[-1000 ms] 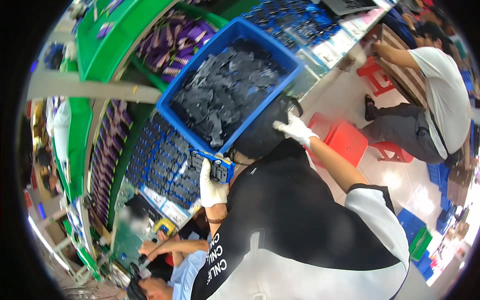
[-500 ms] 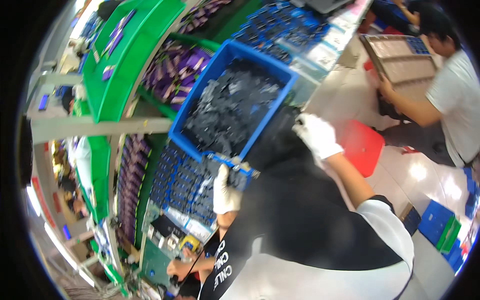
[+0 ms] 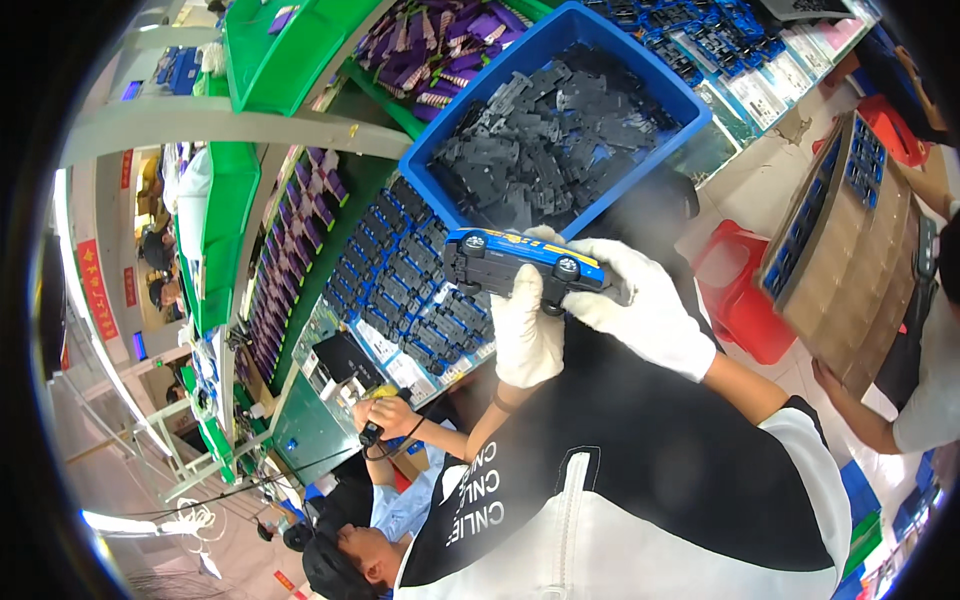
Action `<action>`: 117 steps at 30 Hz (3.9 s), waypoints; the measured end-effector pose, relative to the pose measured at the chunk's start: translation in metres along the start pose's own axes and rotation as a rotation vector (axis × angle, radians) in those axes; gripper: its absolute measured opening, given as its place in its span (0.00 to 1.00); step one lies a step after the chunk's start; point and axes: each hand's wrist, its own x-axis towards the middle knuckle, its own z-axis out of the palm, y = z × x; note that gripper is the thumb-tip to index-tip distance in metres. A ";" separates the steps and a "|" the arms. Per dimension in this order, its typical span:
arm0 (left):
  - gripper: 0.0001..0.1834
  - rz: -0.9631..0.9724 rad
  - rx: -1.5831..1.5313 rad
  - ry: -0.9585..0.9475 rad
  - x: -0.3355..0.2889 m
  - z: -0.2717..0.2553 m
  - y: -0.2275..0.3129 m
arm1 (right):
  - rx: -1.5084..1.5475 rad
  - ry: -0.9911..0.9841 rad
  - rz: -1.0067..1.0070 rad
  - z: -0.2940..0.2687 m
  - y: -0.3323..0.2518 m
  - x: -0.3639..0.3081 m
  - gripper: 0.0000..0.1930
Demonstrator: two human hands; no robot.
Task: The person assembles small plastic components into a blue electronic device housing by hand, taking the components from a storage bin and fitting them into the housing.
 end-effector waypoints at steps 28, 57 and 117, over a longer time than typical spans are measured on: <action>0.18 0.126 0.101 0.176 -0.011 -0.022 0.003 | -0.074 -0.025 -0.003 0.015 0.020 0.004 0.20; 0.55 0.056 -0.194 0.341 -0.017 -0.026 -0.001 | -0.997 0.033 -0.834 0.031 0.029 0.022 0.30; 0.36 0.044 -0.416 0.143 -0.032 -0.026 -0.005 | -1.075 0.053 -0.766 0.016 0.020 -0.001 0.33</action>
